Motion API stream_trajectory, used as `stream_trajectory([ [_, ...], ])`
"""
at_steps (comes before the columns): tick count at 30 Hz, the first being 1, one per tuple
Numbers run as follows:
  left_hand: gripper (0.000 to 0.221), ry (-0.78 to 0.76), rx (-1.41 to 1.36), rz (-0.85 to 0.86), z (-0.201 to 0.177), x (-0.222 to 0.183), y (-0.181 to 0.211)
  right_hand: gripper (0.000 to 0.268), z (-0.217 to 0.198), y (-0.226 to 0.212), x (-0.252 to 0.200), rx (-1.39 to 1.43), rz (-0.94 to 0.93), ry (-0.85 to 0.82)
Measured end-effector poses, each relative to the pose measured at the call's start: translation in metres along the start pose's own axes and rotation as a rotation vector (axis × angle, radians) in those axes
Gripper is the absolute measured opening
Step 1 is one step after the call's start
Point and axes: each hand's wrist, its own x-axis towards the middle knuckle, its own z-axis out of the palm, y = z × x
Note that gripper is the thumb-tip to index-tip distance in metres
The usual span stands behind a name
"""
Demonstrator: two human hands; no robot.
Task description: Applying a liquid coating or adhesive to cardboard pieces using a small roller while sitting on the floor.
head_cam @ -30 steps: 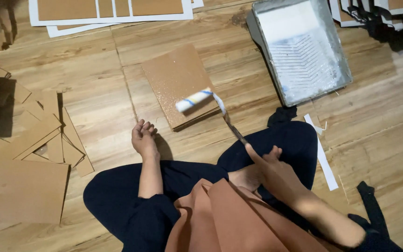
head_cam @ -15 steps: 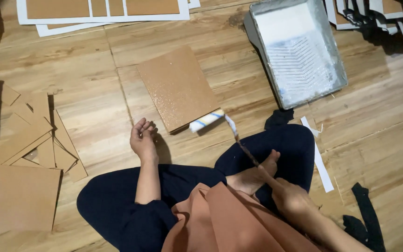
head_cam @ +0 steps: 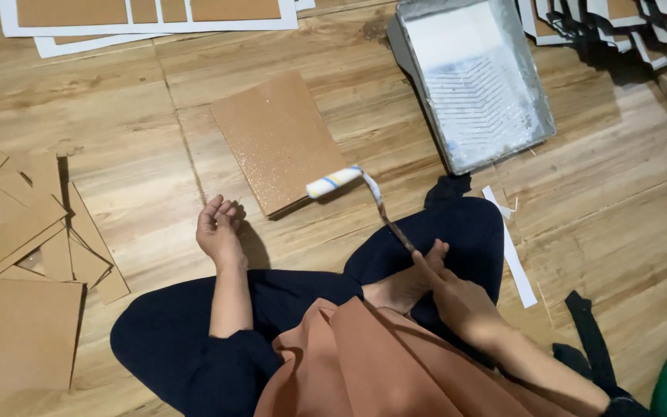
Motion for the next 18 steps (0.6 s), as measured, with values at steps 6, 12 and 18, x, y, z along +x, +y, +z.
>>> stream_trajectory([
  [6, 0.022, -0.038, 0.001, -0.011, 0.004, -0.005, 0.002, 0.070, -0.023, -0.001, -0.027, 0.116, 0.027, 0.010],
  [12, 0.029, -0.112, 0.137, 0.046, 0.003, -0.011, 0.000, 0.070, -0.010, -0.017, 0.051, -0.253, -0.169, 0.504],
  [18, 0.028, -0.111, 0.160, 0.047, 0.005, -0.004, -0.009, 0.055, -0.083, -0.068, 0.127, -0.062, -0.178, 0.324],
])
